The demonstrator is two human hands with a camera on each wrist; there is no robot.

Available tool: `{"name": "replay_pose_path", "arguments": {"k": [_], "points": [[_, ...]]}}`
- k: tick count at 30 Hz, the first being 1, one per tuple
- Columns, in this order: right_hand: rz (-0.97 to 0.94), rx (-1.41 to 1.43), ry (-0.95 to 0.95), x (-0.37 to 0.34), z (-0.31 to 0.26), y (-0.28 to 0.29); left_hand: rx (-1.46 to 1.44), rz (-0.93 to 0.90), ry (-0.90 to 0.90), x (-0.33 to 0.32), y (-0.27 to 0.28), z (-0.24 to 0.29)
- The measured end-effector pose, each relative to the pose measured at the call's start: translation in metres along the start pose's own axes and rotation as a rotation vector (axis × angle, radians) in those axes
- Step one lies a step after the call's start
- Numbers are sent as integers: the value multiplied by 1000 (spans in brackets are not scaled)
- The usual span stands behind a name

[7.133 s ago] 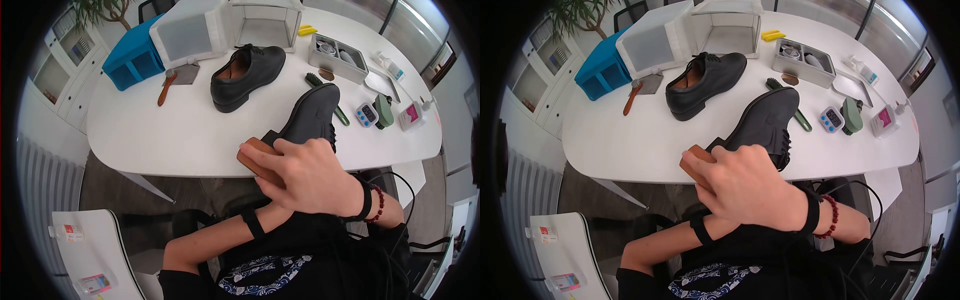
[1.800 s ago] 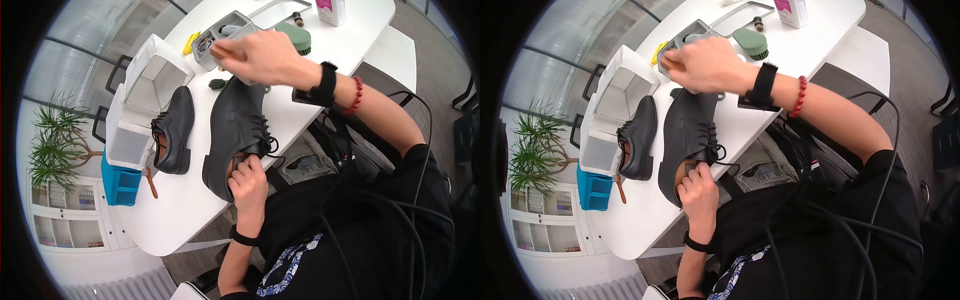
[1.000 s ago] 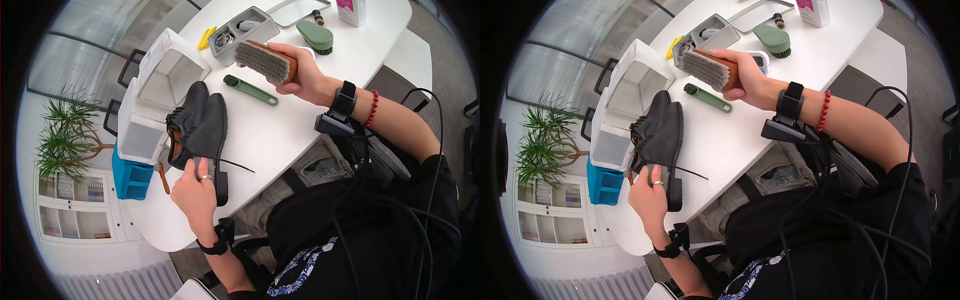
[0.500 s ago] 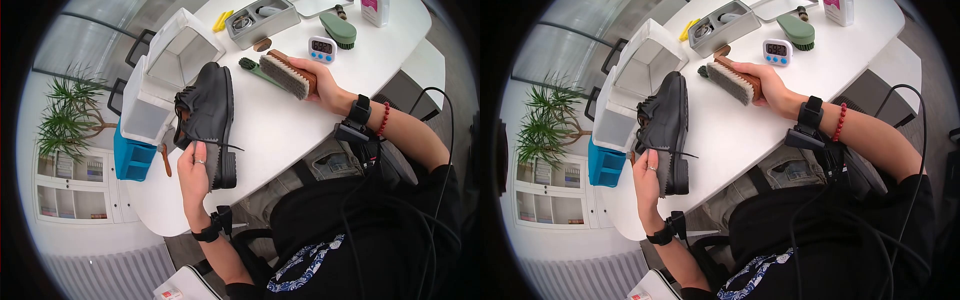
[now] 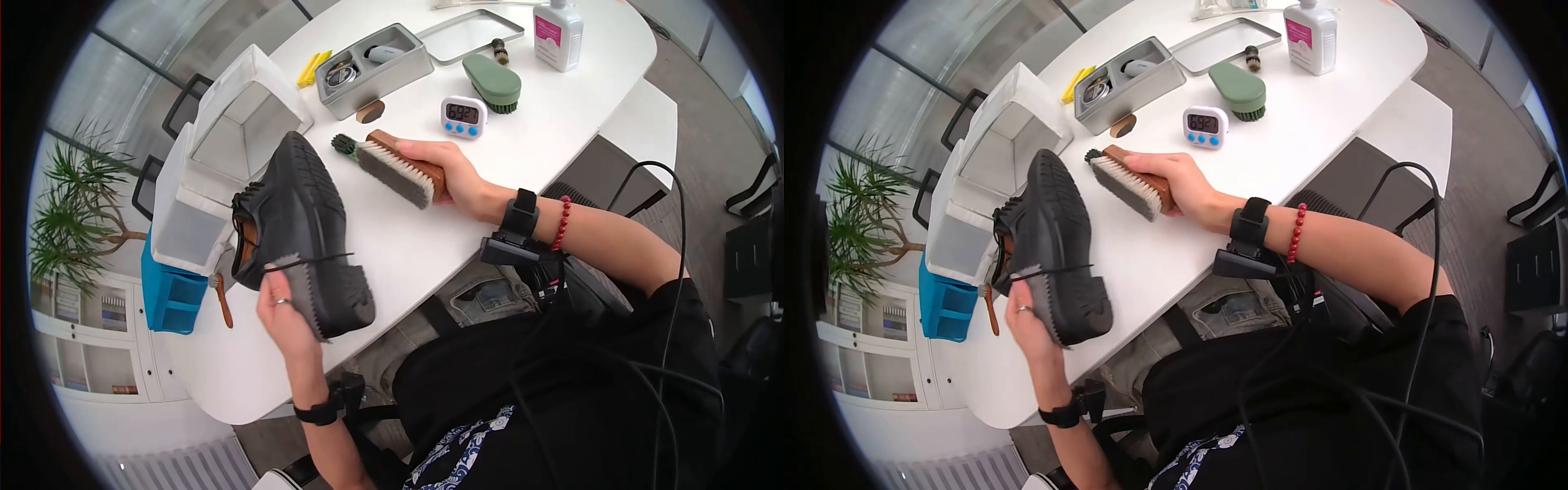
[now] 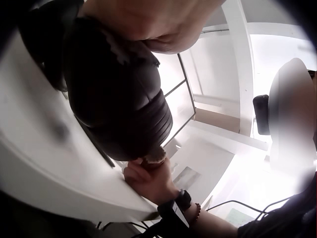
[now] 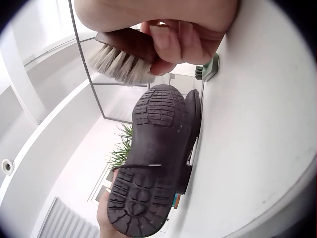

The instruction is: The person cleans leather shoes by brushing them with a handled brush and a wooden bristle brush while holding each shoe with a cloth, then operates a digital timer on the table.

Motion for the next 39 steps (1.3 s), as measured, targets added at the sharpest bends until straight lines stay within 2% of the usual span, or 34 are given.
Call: {"name": "replay_pose_path", "arguments": {"k": [3,5,8,13,15,16,18,20,23,26,28,29,31,34,39], "points": [[-51,-23,9,3,0,-2,117,10,-8,-4,-3,25],[-62,-32,-2,5,3,-3,597,-141,36,-5,-13,34],[-67,-30,-20,3,1,-5,722,-142,-34,-8,-24,46],[-30,-43,0,3,2,-1,890,-121,-32,-14,-34,57],[-54,-41,-1,4,4,-3,1178,-142,101,-21,-41,62],[-68,-38,-1,4,4,-4,1169,-130,92,-25,-43,68],[-94,-87,-15,4,4,-5,1421,-189,134,-32,-57,67],[-87,-115,-39,5,7,-2,1469,-273,162,-34,-67,52],[-96,-123,-52,0,1,-7,1516,-255,165,-33,-74,46],[-91,-79,-37,5,7,-6,1554,-246,103,-30,-72,37],[-59,-87,-41,3,5,-5,1582,-160,-60,-30,-76,39],[-22,-80,-49,1,4,-4,1576,-151,-59,-28,-76,35],[-28,-53,-45,2,3,-7,1557,-94,-174,-31,-80,37],[-76,-51,-53,3,5,-7,1668,-72,-205,-32,-84,36],[-48,-61,-78,2,5,-7,1688,-75,-213,-33,-85,36]]}}
Point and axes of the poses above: each hand's wrist, its own x-axis towards the middle knuckle, its own y-axis out of the back of the hand, z = x × y, the point moved 9 cm from there along x, towards the middle knuckle, and after that the axes turned 14 degrees about -z, right-handed, at the moved point
